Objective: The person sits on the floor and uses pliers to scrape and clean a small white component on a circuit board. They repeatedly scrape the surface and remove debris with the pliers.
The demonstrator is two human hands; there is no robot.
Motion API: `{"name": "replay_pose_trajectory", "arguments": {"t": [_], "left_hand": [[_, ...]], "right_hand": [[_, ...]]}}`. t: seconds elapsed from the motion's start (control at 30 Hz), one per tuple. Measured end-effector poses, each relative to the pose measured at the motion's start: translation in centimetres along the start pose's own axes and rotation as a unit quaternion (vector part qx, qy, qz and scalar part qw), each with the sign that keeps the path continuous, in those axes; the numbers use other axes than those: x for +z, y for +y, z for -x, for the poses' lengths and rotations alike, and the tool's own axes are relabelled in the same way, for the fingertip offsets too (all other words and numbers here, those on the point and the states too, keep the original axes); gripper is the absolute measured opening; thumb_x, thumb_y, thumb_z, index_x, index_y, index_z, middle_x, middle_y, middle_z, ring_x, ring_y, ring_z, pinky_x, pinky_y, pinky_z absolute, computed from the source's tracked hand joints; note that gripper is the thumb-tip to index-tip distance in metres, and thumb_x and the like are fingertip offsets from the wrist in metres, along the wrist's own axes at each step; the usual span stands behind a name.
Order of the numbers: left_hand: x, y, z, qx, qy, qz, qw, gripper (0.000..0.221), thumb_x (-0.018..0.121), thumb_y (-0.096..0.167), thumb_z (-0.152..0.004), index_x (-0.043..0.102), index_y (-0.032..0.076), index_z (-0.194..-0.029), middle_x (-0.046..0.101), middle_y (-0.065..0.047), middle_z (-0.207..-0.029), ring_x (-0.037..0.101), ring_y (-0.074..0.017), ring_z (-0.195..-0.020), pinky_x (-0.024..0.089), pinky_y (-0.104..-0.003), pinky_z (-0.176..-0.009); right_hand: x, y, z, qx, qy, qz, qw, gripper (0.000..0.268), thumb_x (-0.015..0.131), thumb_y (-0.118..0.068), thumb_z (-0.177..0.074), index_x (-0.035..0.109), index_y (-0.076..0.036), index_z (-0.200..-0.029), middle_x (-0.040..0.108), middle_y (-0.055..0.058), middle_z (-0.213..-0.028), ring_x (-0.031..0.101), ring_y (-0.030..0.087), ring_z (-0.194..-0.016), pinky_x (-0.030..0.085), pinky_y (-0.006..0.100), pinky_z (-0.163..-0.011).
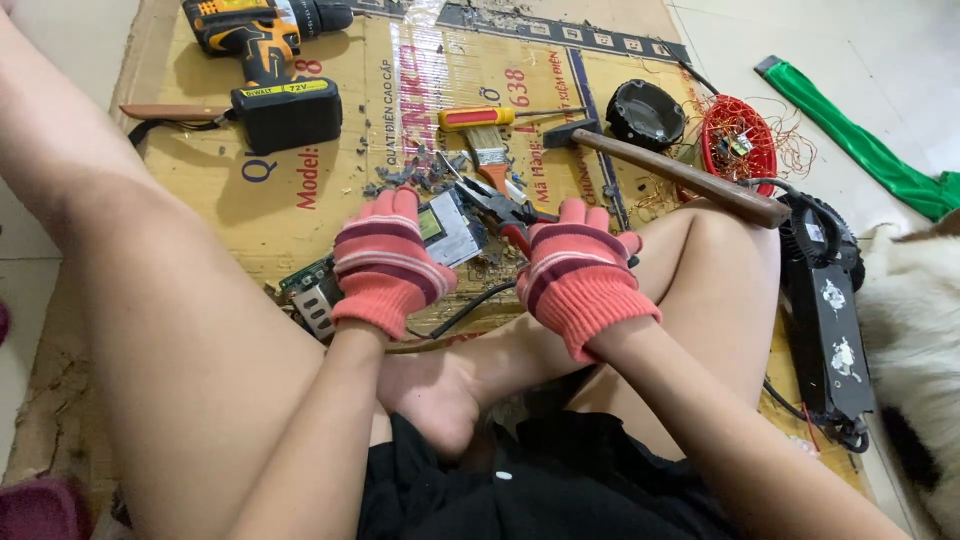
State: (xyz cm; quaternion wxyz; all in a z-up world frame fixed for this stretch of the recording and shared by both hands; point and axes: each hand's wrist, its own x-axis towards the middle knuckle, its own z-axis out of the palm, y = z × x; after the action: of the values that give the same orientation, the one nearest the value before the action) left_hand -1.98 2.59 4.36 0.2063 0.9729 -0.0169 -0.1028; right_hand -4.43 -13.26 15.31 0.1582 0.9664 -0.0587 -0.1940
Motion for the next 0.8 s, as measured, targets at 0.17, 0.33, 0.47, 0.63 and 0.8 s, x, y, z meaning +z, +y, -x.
{"name": "replay_pose_trajectory", "arguments": {"t": [0.17, 0.33, 0.47, 0.63, 0.8], "left_hand": [[0.1, -0.1, 0.0, 0.004, 0.007, 0.005, 1.0, 0.1, 0.08, 0.05, -0.058, 0.042, 0.013, -0.142, 0.051, -0.011, -0.135, 0.048, -0.0298, -0.131, 0.038, -0.045, -0.111], [0.2, -0.5, 0.2, 0.015, 0.021, 0.007, 1.0, 0.099, 0.081, 0.051, -0.057, 0.044, 0.012, -0.141, 0.052, -0.011, -0.133, 0.05, -0.0301, -0.13, 0.039, -0.045, -0.11], [-0.1, -0.9, 0.3, 0.015, 0.031, 0.012, 0.999, 0.099, 0.081, 0.051, -0.057, 0.044, 0.012, -0.141, 0.053, -0.011, -0.133, 0.05, -0.0303, -0.129, 0.039, -0.045, -0.11], [-0.3, -0.7, 0.1, 0.024, 0.051, 0.017, 0.998, 0.099, 0.082, 0.051, -0.056, 0.045, 0.012, -0.139, 0.054, -0.011, -0.131, 0.052, -0.0306, -0.127, 0.04, -0.045, -0.109], [-0.5, -0.7, 0.1, 0.027, 0.065, 0.021, 0.997, 0.098, 0.082, 0.051, -0.055, 0.046, 0.012, -0.138, 0.054, -0.011, -0.13, 0.053, -0.0308, -0.126, 0.041, -0.045, -0.108]], "right_hand": [[-0.7, 0.1, 0.5, 0.017, -0.007, -0.003, 1.0, 0.044, 0.068, -0.038, -0.086, 0.068, -0.019, -0.126, 0.048, 0.011, -0.131, 0.044, 0.032, -0.127, 0.041, 0.061, -0.103], [0.1, 0.2, 0.0, 0.02, 0.011, -0.02, 1.0, 0.052, 0.072, -0.04, -0.082, 0.064, -0.025, -0.131, 0.044, 0.011, -0.134, 0.042, 0.033, -0.129, 0.038, 0.065, -0.106], [-0.6, -0.3, 0.3, 0.027, 0.002, -0.025, 0.999, 0.054, 0.072, -0.038, -0.083, 0.062, -0.026, -0.134, 0.041, 0.011, -0.136, 0.041, 0.033, -0.131, 0.037, 0.067, -0.106], [-0.9, -1.2, 0.6, 0.057, -0.031, -0.017, 0.998, 0.059, 0.07, -0.036, -0.087, 0.054, -0.03, -0.143, 0.037, 0.014, -0.144, 0.037, 0.034, -0.136, 0.034, 0.066, -0.109], [1.1, -1.3, -0.6, 0.072, -0.009, -0.052, 0.996, 0.059, 0.069, -0.035, -0.084, 0.056, -0.029, -0.141, 0.038, 0.014, -0.137, 0.039, 0.035, -0.133, 0.036, 0.065, -0.106]]}}
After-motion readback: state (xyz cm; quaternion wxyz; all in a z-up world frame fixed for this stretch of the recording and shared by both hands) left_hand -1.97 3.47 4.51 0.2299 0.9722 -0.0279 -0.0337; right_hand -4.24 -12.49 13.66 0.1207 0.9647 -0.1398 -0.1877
